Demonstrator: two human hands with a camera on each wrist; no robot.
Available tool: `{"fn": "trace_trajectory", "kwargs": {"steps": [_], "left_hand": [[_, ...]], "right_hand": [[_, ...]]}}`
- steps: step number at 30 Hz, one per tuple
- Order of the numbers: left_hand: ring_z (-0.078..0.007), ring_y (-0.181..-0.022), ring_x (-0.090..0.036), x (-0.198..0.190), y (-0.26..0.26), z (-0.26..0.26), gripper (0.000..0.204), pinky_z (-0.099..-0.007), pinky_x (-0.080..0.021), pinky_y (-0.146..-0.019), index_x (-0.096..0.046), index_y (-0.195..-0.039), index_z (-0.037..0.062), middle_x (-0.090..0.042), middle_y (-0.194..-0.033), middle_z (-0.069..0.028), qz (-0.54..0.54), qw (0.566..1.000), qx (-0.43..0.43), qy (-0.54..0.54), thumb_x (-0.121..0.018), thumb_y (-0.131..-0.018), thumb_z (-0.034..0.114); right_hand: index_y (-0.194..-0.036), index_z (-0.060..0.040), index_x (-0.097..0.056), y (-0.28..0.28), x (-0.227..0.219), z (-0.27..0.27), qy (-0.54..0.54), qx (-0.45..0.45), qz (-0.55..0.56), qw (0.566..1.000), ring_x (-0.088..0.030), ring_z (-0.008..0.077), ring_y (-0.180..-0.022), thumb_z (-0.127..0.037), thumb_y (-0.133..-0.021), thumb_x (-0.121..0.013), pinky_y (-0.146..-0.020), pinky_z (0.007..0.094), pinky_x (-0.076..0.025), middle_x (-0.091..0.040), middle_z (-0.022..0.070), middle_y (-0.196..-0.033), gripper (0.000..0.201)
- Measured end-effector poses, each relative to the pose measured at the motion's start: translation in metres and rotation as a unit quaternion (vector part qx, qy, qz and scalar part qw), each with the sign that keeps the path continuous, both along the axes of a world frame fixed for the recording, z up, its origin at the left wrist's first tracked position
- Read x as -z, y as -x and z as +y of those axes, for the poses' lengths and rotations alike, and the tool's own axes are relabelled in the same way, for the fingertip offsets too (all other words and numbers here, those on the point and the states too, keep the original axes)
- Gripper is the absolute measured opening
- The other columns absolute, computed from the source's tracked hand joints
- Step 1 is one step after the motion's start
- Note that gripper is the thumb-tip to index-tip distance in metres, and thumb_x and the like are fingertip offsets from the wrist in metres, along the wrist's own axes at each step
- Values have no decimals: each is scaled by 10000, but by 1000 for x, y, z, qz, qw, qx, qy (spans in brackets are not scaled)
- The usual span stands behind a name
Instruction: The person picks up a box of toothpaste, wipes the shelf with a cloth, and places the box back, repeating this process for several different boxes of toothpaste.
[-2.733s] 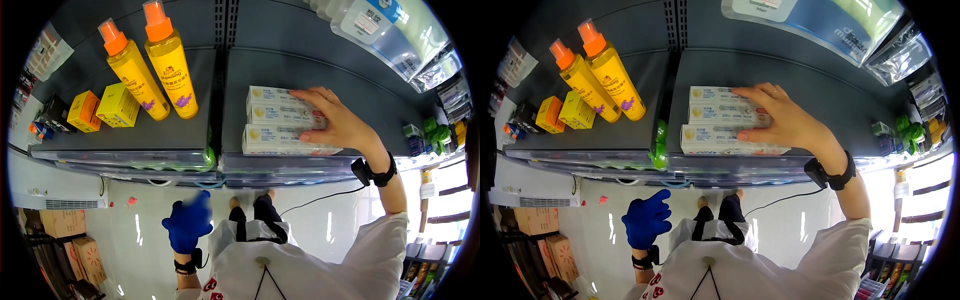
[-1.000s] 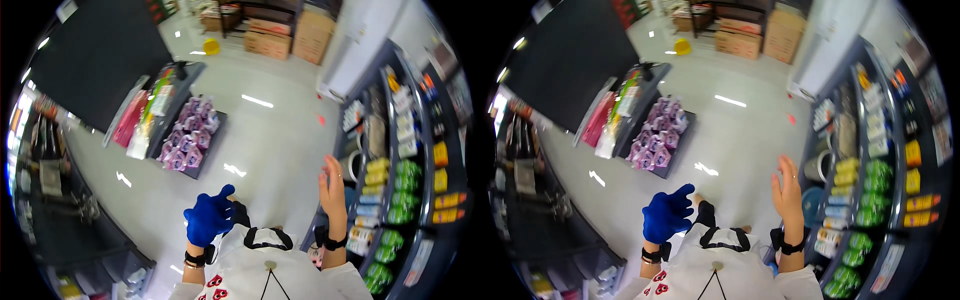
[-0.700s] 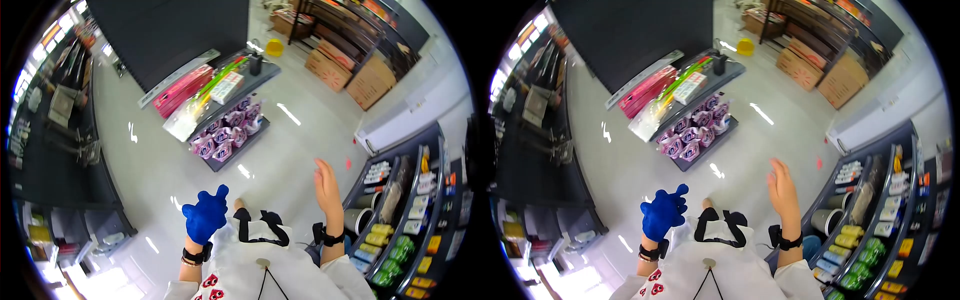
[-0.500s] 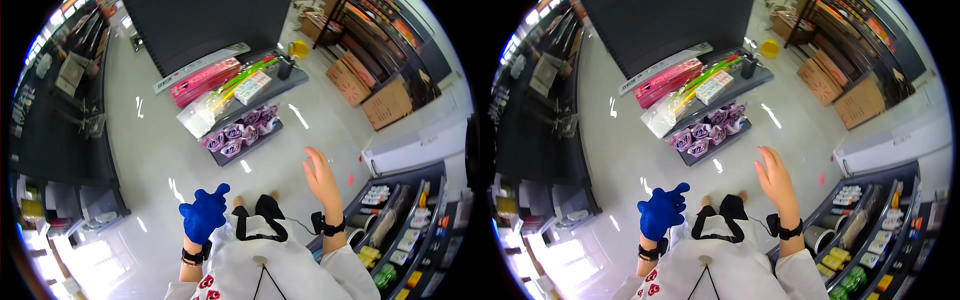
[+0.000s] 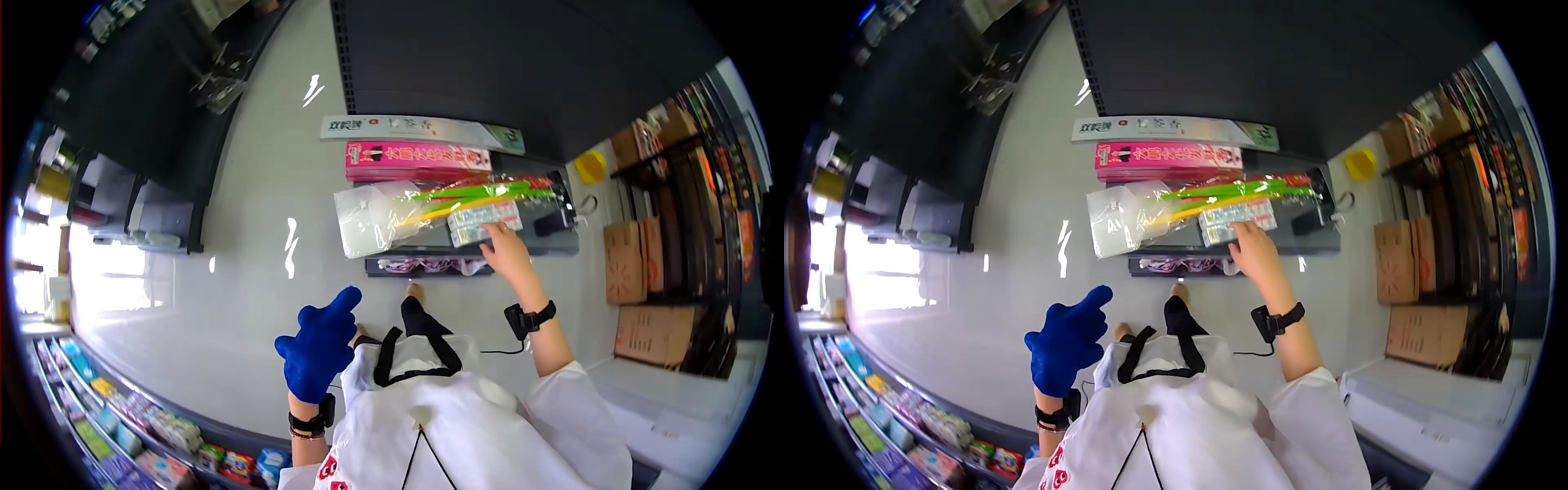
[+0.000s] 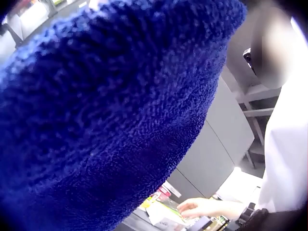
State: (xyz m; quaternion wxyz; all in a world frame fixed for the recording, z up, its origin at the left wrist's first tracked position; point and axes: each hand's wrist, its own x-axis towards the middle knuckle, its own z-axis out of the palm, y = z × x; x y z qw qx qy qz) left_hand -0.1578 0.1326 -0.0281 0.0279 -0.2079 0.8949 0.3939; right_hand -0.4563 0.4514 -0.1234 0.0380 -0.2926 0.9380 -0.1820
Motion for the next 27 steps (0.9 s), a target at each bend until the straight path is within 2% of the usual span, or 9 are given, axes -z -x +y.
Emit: {"fn": "trace_trajectory", "kwargs": {"steps": [6,11,13,17,19,22,25,26,27], "left_hand": [[-193,-926,-568,-4,14,42,562,-347,-431,-739,-606,-1241,86,-645,-1064,-38,8,993,-118,-32,-770,-705,51],[-207,-1000,-570,-9,30,70,605,-355,-458,-790,-547,-1285,66,-621,-1146,-82,21,986,-160,-44,-784,-729,79],[-212,-1030,-571,-10,35,79,625,-358,-470,-811,-523,-1303,58,-611,-1179,-100,28,984,-168,-52,-790,-738,90],[-223,-1090,-574,-16,49,88,669,-364,-492,-853,-477,-1338,42,-591,-1245,-135,81,977,-175,-89,-801,-757,113],[-229,-1120,-575,-19,58,92,693,-367,-503,-873,-453,-1356,35,-581,-1278,-153,135,966,-175,-133,-806,-767,124],[-237,-1165,-576,-28,78,99,730,-372,-520,-904,-418,-1382,23,-566,-1328,-179,244,937,-172,-180,-814,-781,141],[-245,-1209,-578,-54,103,100,769,-377,-537,-936,-383,-1409,11,-551,-1377,-206,374,909,-134,-124,-823,-795,157],[-277,-1179,-614,-81,113,94,618,-398,-559,-934,-431,-1356,-24,-543,-1398,-240,380,919,-93,-46,-742,-888,232],[-277,-1179,-614,-83,116,98,618,-398,-559,-934,-431,-1356,-24,-543,-1398,-240,375,921,-96,-40,-742,-888,232]], "right_hand": [[-1192,-86,-569,36,17,-4,-163,-61,44,984,-576,358,-1139,-178,-725,-854,-967,478,-497,-574,131,-1157,555],[-1141,-79,-589,47,29,17,-122,-98,32,987,-558,325,-1130,-212,-693,-884,-988,459,-474,-579,112,-1142,553],[-1111,-49,-614,56,30,25,-68,-183,0,981,-582,332,-1089,-226,-697,-888,-926,434,-504,-583,113,-1117,527],[-1130,-15,-628,49,-19,13,16,-191,-57,980,-609,329,-1023,-237,-729,-885,-858,405,-531,-589,129,-1113,526],[-1187,2,-618,35,-49,-7,199,-177,-126,956,-634,306,-950,-264,-766,-873,-810,389,-545,-606,141,-1108,560],[-1244,-4,-575,4,-71,-38,278,-199,-327,881,-665,265,-938,-303,-820,-845,-790,394,-558,-645,153,-1089,585],[-1273,-28,-553,-31,-110,-72,204,-336,-395,830,-699,256,-907,-300,-863,-810,-784,383,-540,-689,151,-1034,556],[-1282,-28,-543,-41,-124,-83,150,-380,-424,808,-709,269,-906,-308,-876,-797,-770,384,-539,-695,165,-1003,555],[-1298,-26,-516,-58,-116,-93,222,-440,-336,803,-721,288,-900,-308,-886,-783,-719,366,-535,-693,194,-970,566]]}}
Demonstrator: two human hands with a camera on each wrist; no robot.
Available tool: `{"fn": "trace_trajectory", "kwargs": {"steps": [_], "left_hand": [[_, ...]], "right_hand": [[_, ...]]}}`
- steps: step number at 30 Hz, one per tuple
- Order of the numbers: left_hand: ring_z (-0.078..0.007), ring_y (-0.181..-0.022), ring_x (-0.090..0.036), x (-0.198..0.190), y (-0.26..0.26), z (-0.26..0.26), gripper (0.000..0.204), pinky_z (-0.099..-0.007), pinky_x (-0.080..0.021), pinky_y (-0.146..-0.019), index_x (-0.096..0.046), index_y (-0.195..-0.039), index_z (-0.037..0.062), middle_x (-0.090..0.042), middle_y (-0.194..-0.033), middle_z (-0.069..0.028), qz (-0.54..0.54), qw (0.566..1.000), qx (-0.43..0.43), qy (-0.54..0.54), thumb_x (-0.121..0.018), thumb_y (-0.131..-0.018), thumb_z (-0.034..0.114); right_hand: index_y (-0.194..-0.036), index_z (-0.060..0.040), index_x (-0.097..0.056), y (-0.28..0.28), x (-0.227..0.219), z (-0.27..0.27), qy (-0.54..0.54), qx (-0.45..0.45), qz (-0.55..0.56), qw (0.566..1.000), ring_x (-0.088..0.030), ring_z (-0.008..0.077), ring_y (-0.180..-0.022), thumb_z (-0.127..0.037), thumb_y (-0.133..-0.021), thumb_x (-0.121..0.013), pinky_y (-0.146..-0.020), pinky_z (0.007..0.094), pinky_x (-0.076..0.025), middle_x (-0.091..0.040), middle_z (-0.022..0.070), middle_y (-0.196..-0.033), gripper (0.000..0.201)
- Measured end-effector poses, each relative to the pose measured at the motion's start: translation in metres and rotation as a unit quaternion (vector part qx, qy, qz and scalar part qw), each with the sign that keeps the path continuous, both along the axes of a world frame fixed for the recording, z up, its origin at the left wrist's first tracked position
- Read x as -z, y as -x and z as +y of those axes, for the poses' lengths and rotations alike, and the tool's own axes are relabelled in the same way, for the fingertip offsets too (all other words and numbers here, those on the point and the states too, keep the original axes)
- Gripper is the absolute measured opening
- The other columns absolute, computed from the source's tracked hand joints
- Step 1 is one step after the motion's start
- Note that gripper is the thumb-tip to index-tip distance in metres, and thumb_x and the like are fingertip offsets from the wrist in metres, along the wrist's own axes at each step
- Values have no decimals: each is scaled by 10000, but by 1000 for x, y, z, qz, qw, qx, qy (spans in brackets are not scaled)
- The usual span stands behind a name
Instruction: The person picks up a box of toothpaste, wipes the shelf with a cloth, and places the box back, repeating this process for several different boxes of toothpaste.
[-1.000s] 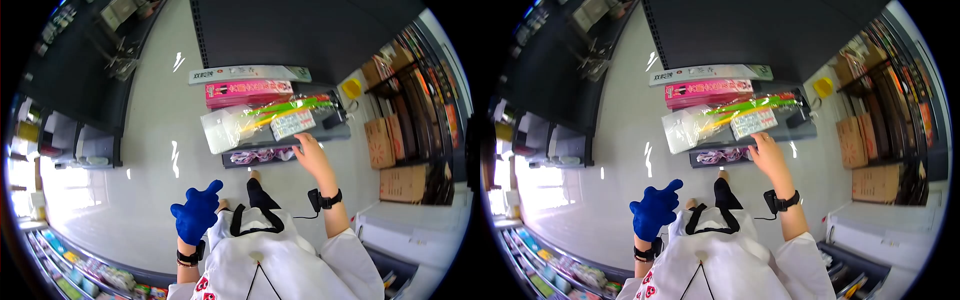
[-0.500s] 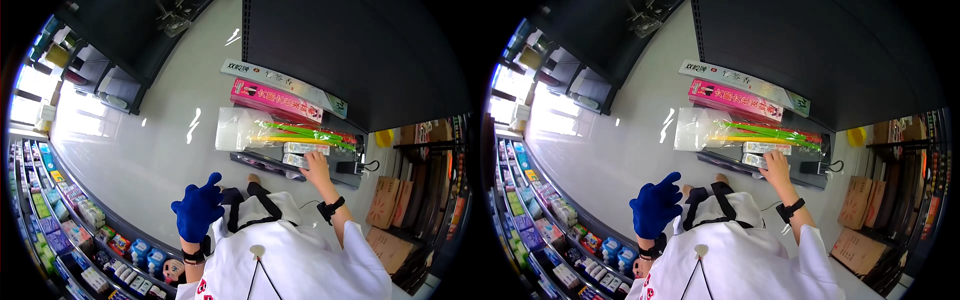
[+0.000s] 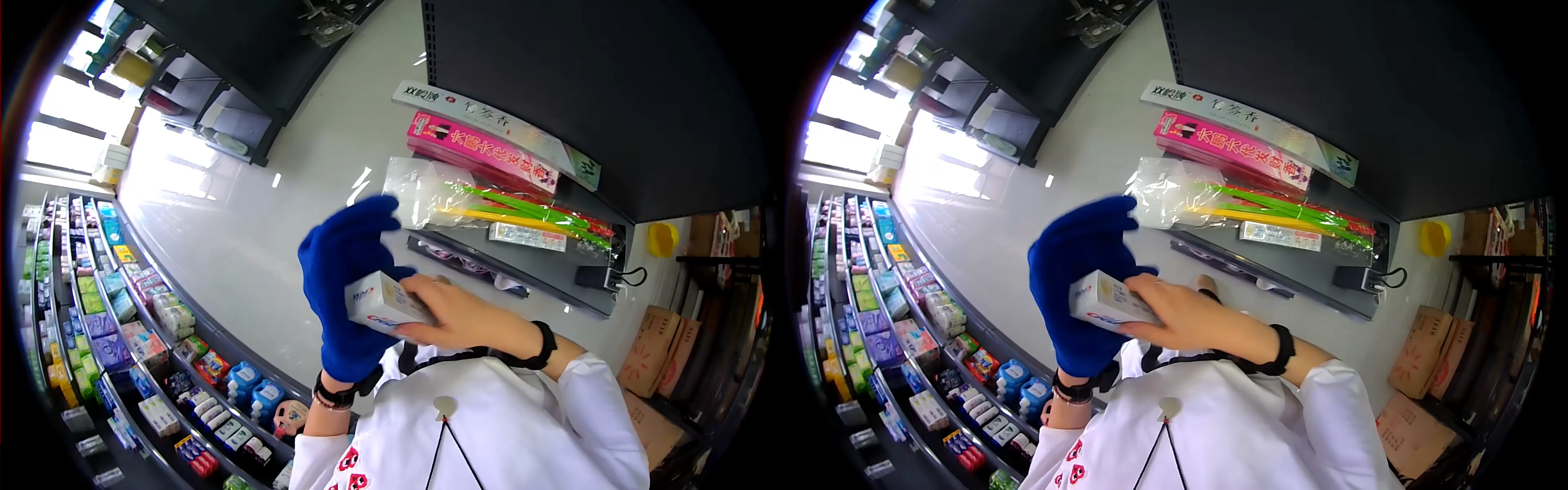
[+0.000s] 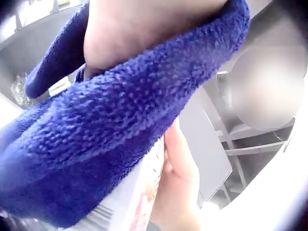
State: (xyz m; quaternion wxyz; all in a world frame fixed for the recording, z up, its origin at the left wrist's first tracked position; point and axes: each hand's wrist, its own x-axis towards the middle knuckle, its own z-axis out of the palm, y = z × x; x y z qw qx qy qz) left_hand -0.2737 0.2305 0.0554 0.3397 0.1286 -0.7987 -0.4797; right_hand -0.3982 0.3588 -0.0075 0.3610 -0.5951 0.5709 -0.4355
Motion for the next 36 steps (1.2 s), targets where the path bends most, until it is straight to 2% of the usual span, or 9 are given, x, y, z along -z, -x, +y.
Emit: {"fn": "trace_trajectory", "kwargs": {"steps": [2,5,13,15,25,27,29,30,36], "left_hand": [[-320,-1177,-629,-1,6,13,468,-461,-515,-1022,-473,-1373,-24,-527,-1419,-291,146,935,-3,-323,-484,-1050,315],[-327,-1199,-615,2,3,19,494,-463,-502,-1036,-459,-1391,-26,-524,-1424,-283,155,908,-70,-382,-514,-1033,310],[-345,-1258,-579,17,-42,53,584,-468,-467,-1072,-423,-1439,-32,-516,-1440,-262,-50,959,-199,-197,-594,-986,295],[-350,-1272,-570,13,-38,59,610,-470,-458,-1081,-414,-1450,-34,-514,-1444,-257,-97,963,-220,-126,-614,-974,292],[-370,-1339,-529,8,-15,71,740,-476,-419,-1122,-373,-1504,-40,-506,-1461,-233,-195,941,-276,13,-704,-922,276],[-379,-1379,-479,13,-19,75,857,-462,-346,-1157,-368,-1519,-32,-482,-1472,-215,-185,944,-261,84,-782,-796,165],[-387,-1374,-476,15,-26,70,862,-466,-340,-1156,-349,-1527,-35,-473,-1478,-214,-154,950,-251,105,-761,-795,159],[-394,-1370,-473,16,-28,68,867,-470,-334,-1156,-331,-1534,-37,-464,-1483,-213,-122,955,-240,127,-740,-794,153],[-343,-1258,-518,-11,-20,76,753,-391,-437,-1047,-359,-1502,-13,-474,-1397,-195,-92,968,-221,75,-670,-816,-19]], "right_hand": [[-1295,-5,-449,-15,-8,-10,-7,5,-94,995,-718,365,-796,-315,-939,-739,-686,429,-546,-670,239,-994,555],[-1281,-11,-442,-19,-25,-24,-18,30,-169,985,-714,333,-740,-257,-947,-736,-657,411,-542,-672,209,-940,509],[-1272,-23,-445,-31,-28,-30,-1,56,-231,971,-703,231,-756,-215,-973,-709,-657,353,-532,-661,149,-904,442],[-1319,-32,-448,-34,-26,-33,39,91,-220,971,-623,102,-950,-176,-976,-715,-768,284,-514,-638,104,-1105,458],[-1262,6,-372,-26,-45,-46,138,175,-575,787,-678,173,-1060,-43,-987,-672,-885,283,-574,-601,188,-1235,410],[-1361,-3,-365,-26,-30,-40,120,172,-531,821,-643,188,-1148,-199,-1042,-628,-955,330,-554,-580,179,-1307,457],[-1491,-15,-307,-27,-25,-28,35,61,-692,719,-584,196,-1243,-421,-1087,-500,-1051,382,-498,-544,162,-1393,605],[-1578,-22,-226,-27,-38,-19,15,25,-647,762,-493,184,-1328,-542,-1095,-364,-1143,380,-387,-492,134,-1460,724],[-1590,-21,-230,-53,-24,-3,47,110,-384,916,-452,200,-1347,-394,-1111,-409,-1139,344,-340,-450,130,-1483,633]]}}
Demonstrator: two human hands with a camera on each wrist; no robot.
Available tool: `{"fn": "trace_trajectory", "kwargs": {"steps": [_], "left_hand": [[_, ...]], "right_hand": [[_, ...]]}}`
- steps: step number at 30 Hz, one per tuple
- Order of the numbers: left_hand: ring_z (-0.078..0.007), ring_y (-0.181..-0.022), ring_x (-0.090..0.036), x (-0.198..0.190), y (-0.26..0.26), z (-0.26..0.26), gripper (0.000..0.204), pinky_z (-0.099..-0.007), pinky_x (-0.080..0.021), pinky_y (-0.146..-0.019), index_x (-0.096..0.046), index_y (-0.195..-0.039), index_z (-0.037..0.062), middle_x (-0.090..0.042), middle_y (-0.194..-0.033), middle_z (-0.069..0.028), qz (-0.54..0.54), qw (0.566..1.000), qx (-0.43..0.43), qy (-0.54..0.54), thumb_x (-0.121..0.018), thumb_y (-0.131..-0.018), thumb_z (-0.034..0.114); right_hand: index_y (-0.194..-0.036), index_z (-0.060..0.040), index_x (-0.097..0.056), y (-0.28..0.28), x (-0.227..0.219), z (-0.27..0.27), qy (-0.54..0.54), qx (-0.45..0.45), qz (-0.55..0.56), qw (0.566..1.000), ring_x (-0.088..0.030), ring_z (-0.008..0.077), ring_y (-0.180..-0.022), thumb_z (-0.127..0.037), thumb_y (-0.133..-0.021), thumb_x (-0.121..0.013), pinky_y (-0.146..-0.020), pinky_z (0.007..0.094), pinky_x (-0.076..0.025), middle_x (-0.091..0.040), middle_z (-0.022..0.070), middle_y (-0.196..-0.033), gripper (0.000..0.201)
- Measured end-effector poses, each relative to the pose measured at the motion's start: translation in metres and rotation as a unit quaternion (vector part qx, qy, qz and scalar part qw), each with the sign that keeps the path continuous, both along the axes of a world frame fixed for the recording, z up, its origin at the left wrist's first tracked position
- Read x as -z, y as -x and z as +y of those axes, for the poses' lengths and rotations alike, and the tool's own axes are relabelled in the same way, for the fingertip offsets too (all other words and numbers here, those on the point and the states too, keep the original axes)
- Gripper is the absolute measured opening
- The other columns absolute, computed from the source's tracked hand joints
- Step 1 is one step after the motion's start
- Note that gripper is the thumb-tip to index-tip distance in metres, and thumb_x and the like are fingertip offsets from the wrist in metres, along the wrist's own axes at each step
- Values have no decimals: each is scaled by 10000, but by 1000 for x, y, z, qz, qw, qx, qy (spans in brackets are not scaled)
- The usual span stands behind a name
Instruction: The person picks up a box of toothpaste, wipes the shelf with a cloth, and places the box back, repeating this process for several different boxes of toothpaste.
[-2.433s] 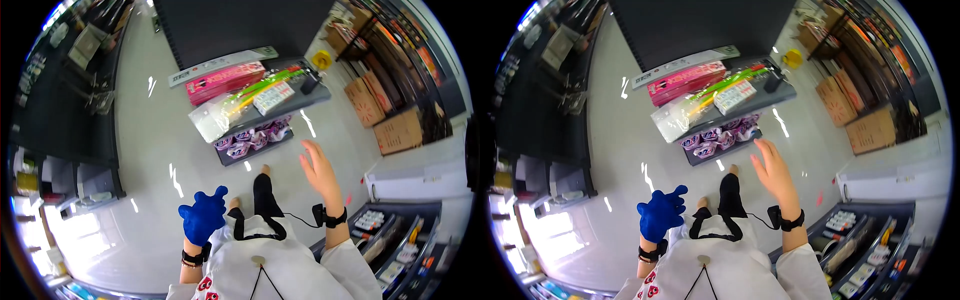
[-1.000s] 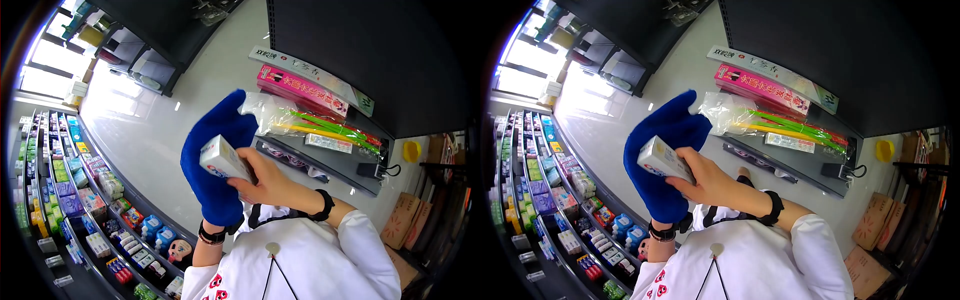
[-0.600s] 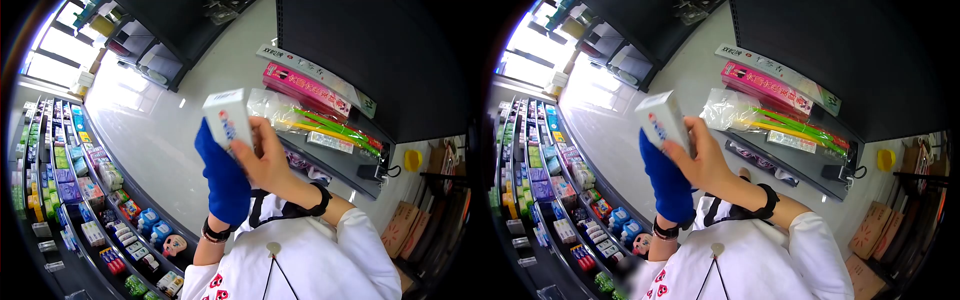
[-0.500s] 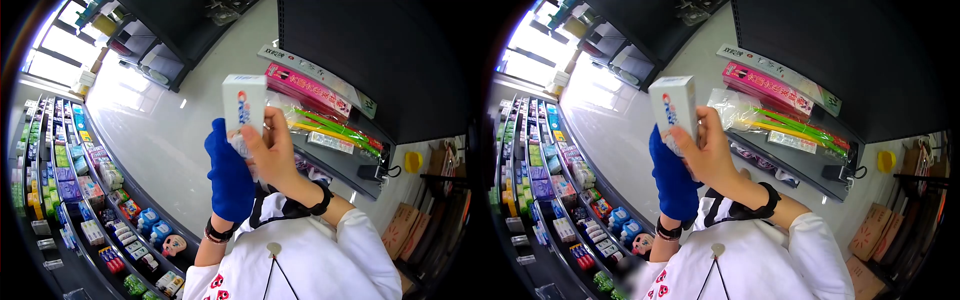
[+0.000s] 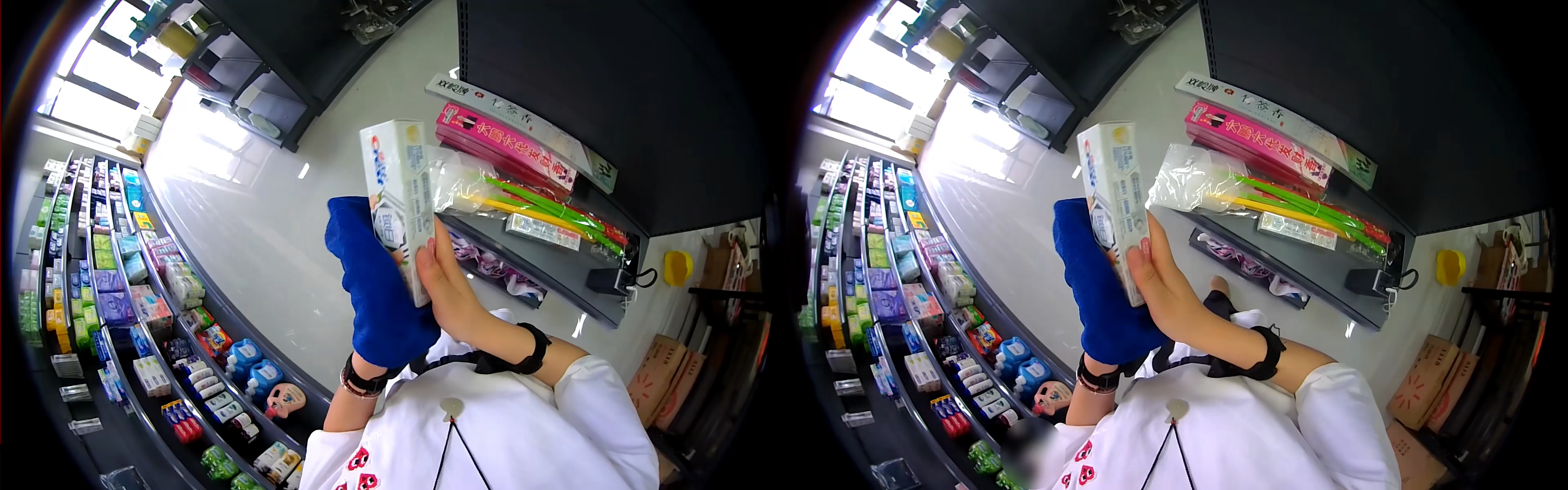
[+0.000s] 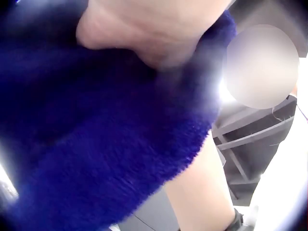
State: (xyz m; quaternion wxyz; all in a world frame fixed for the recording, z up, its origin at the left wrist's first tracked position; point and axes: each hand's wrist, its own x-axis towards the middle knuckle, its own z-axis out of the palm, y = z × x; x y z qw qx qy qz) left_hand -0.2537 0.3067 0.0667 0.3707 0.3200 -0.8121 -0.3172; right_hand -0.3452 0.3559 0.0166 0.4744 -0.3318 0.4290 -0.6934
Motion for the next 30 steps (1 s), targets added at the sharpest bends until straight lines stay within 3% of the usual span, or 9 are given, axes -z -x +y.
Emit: {"fn": "trace_trajectory", "kwargs": {"steps": [5,9,11,13,15,16,17,19,30], "left_hand": [[-334,-1232,-536,41,-38,3,740,-392,-451,-1019,-363,-1503,-10,-493,-1375,-187,128,969,19,-213,-672,-830,5],[-326,-1211,-550,56,-73,-14,731,-393,-463,-996,-366,-1503,-8,-508,-1358,-181,378,829,-79,-404,-674,-842,25],[-243,-1192,-558,32,-73,-33,743,-356,-472,-998,-398,-1458,-17,-523,-1325,-132,323,832,-136,-430,-786,-856,181],[-248,-1188,-562,23,-67,-44,721,-361,-474,-994,-409,-1450,-17,-530,-1318,-134,319,847,-136,-402,-773,-856,168],[-253,-1183,-566,17,-58,-50,699,-366,-477,-990,-419,-1442,-18,-537,-1310,-135,311,870,-124,-361,-761,-857,156],[-256,-1181,-568,16,-55,-52,689,-368,-478,-989,-425,-1438,-18,-541,-1306,-136,303,881,-121,-342,-755,-857,150],[-258,-1178,-570,17,-51,-51,678,-371,-479,-987,-430,-1434,-18,-545,-1302,-137,289,894,-119,-321,-748,-858,143],[-263,-1174,-574,18,-48,-46,657,-375,-481,-983,-441,-1426,-19,-552,-1295,-139,265,912,-122,-287,-736,-858,131],[-292,-1148,-594,20,-17,-10,553,-401,-493,-963,-499,-1382,-21,-593,-1252,-148,54,993,-88,-58,-667,-862,62]], "right_hand": [[-1593,-21,-260,10,-13,10,-18,-65,151,986,-542,282,-1264,-288,-1078,-509,-1087,365,-394,-553,199,-1358,631],[-1584,-49,-312,10,-15,24,-67,-181,209,959,-602,388,-1149,-265,-1032,-578,-1005,416,-455,-576,271,-1318,650],[-1578,-53,-323,9,-4,29,-11,-235,157,959,-631,357,-1106,-288,-1013,-615,-996,407,-463,-580,264,-1333,677],[-1577,-72,-330,7,2,27,11,-201,171,965,-651,318,-1045,-290,-983,-673,-977,378,-472,-596,228,-1268,719],[-1571,-84,-358,16,-12,25,-63,-204,47,976,-645,279,-1012,-282,-966,-708,-963,348,-478,-582,174,-1171,726],[-1583,-58,-336,14,-10,22,-49,-192,20,980,-594,167,-948,-181,-993,-669,-880,315,-496,-535,98,-1141,688],[-1583,-58,-336,15,-12,20,-48,-194,19,980,-594,167,-948,-181,-993,-669,-880,315,-496,-535,98,-1141,688],[-1579,-49,-359,19,-17,16,14,-124,263,957,-561,158,-996,-196,-1011,-636,-901,294,-467,-533,105,-1162,648],[-1530,-14,-415,16,-17,-4,-9,-42,146,988,-555,234,-1187,-237,-978,-705,-1033,331,-433,-534,155,-1309,663]]}}
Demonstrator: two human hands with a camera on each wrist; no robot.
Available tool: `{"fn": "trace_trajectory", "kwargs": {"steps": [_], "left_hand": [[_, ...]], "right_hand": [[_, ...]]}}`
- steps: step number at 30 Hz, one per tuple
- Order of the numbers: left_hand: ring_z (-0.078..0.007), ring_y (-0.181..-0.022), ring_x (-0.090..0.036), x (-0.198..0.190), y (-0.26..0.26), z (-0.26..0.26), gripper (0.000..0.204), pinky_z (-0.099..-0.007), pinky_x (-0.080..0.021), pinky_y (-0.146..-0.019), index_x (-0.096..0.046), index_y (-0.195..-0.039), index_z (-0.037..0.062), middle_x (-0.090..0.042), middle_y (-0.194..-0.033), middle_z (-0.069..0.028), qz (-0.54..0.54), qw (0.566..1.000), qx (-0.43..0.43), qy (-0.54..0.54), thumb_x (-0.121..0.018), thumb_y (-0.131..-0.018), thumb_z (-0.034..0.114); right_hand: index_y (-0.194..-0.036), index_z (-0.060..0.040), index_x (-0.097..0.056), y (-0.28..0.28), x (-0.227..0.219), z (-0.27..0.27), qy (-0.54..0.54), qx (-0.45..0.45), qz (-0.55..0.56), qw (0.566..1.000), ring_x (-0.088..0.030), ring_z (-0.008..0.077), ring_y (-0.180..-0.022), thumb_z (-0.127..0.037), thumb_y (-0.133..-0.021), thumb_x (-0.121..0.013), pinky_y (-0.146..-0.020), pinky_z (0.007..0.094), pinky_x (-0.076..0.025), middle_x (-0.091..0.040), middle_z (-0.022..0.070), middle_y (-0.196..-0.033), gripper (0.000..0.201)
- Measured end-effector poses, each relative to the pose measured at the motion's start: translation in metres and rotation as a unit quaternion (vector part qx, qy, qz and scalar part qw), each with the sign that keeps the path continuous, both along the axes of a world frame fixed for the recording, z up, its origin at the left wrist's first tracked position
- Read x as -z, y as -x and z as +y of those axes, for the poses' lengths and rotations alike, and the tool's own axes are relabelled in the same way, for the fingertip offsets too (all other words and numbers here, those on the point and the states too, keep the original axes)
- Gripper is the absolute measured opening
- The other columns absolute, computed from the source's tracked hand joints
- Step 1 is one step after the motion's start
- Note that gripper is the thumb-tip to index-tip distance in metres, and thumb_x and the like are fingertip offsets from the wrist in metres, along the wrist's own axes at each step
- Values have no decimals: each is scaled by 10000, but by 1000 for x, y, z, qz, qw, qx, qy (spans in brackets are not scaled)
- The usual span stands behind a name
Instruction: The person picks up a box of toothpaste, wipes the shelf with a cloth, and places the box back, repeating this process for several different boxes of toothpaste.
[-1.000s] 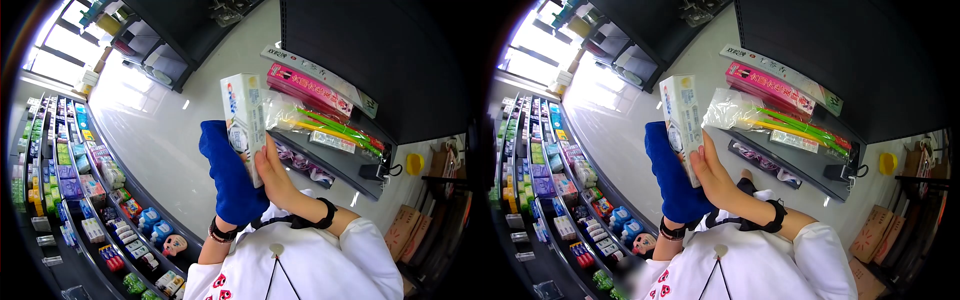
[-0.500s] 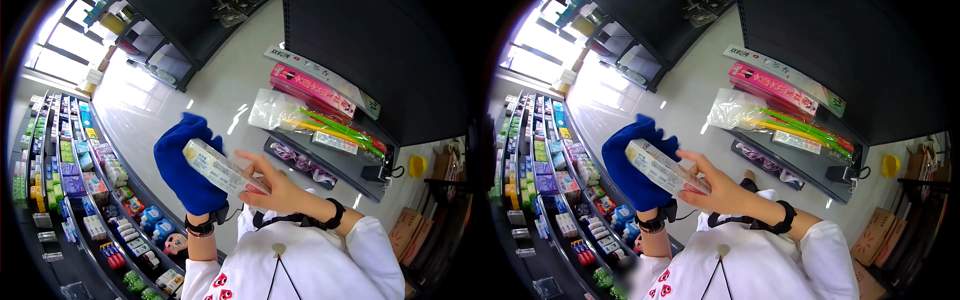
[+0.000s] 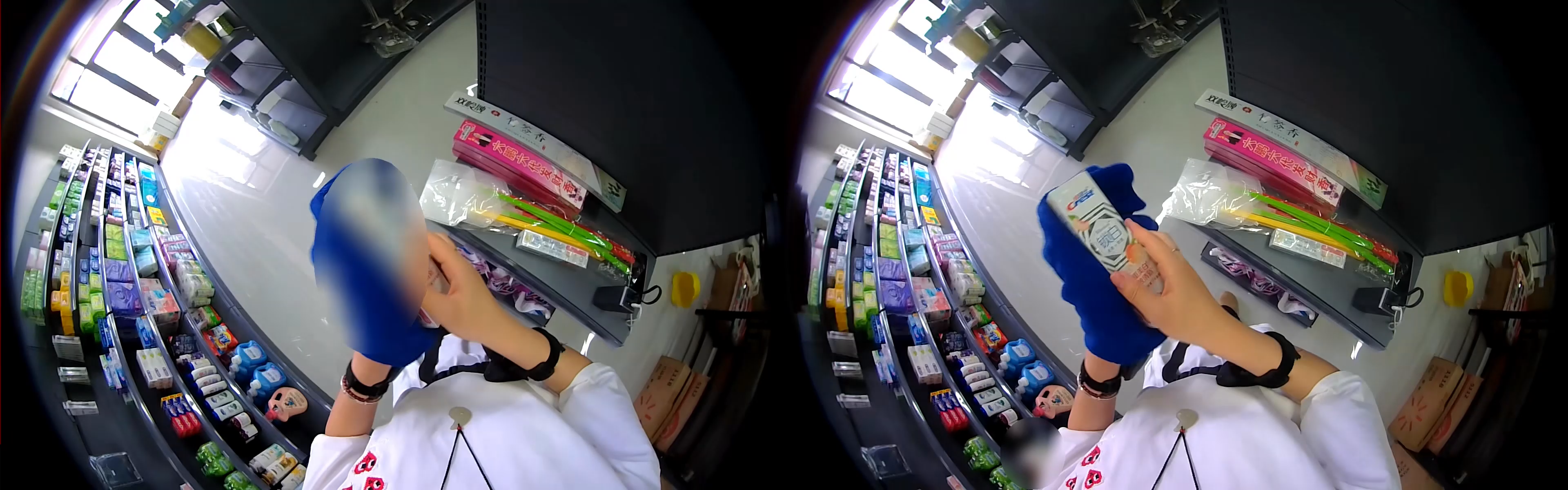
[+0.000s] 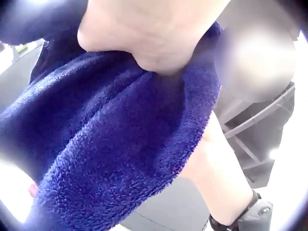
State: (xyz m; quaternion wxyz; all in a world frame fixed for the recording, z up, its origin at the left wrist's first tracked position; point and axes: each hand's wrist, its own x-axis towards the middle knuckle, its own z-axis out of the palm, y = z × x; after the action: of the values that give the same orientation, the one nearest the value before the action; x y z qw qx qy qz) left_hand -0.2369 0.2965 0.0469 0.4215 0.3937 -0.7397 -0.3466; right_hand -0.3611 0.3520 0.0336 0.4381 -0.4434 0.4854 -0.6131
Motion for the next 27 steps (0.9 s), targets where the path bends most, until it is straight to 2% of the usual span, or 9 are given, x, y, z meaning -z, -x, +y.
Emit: {"fn": "trace_trajectory", "kwargs": {"steps": [3,5,7,9,15,21,23,24,27], "left_hand": [[-300,-1141,-600,1,8,15,528,-408,-497,-957,-514,-1370,-22,-604,-1241,-150,-57,996,38,64,-648,-863,44],[-305,-1136,-604,3,9,29,513,-413,-499,-953,-525,-1362,-23,-612,-1233,-152,-69,992,84,70,-635,-864,31],[-322,-1157,-584,7,17,40,457,-427,-492,-952,-580,-1271,-30,-594,-1253,-164,24,991,133,-27,-668,-831,59],[-314,-1139,-578,13,1,39,539,-422,-486,-936,-535,-1310,-27,-575,-1259,-161,-101,968,209,95,-707,-816,105],[-267,-1166,-587,8,9,33,606,-413,-490,-967,-430,-1404,6,-546,-1317,-157,86,982,125,-114,-684,-893,210],[-252,-1201,-593,3,28,18,526,-402,-490,-1030,-339,-1516,11,-459,-1525,-197,221,956,-17,-191,-464,-1080,276],[-204,-1136,-627,9,32,11,418,-374,-523,-965,-442,-1419,55,-600,-1286,-122,574,767,-12,-287,-502,-1052,247],[-246,-1224,-589,20,27,10,525,-394,-482,-1043,-357,-1515,23,-513,-1472,-178,470,856,28,-214,-494,-1072,267],[-231,-1141,-620,13,10,12,547,-360,-498,-999,-321,-1526,30,-597,-1295,-160,272,951,21,-146,-488,-1051,244]], "right_hand": [[-1500,0,-408,3,-2,-8,-25,10,22,999,-553,206,-1231,-226,-936,-764,-1039,331,-443,-539,163,-1376,705],[-1480,5,-427,1,-10,-17,-11,54,-183,982,-582,204,-1204,-212,-935,-767,-1027,312,-456,-583,142,-1344,679],[-1499,8,-426,-2,-7,-27,37,102,-165,980,-622,202,-1128,-211,-942,-762,-989,312,-485,-628,111,-1280,687],[-1561,-20,-365,-4,-4,-27,81,115,-21,990,-628,187,-1110,-225,-951,-751,-965,334,-505,-633,112,-1293,750],[-1530,-42,-456,-2,-3,8,121,52,180,975,-641,356,-1165,-142,-1007,-616,-1027,342,-471,-626,221,-1342,556],[-1554,-3,-392,-3,9,4,12,-41,-108,993,-609,218,-1202,-222,-1044,-603,-1069,349,-430,-604,174,-1384,594],[-1591,-25,-319,-7,8,1,26,-49,-83,995,-579,216,-1256,-267,-1054,-590,-1076,353,-424,-578,177,-1419,648],[-1603,-44,-297,-10,6,4,25,-77,-111,991,-574,226,-1267,-285,-1057,-581,-1076,354,-425,-573,178,-1428,661],[-1613,-86,-294,-11,5,6,88,-61,9,994,-590,275,-1262,-319,-1050,-588,-1062,364,-435,-578,199,-1425,676]]}}
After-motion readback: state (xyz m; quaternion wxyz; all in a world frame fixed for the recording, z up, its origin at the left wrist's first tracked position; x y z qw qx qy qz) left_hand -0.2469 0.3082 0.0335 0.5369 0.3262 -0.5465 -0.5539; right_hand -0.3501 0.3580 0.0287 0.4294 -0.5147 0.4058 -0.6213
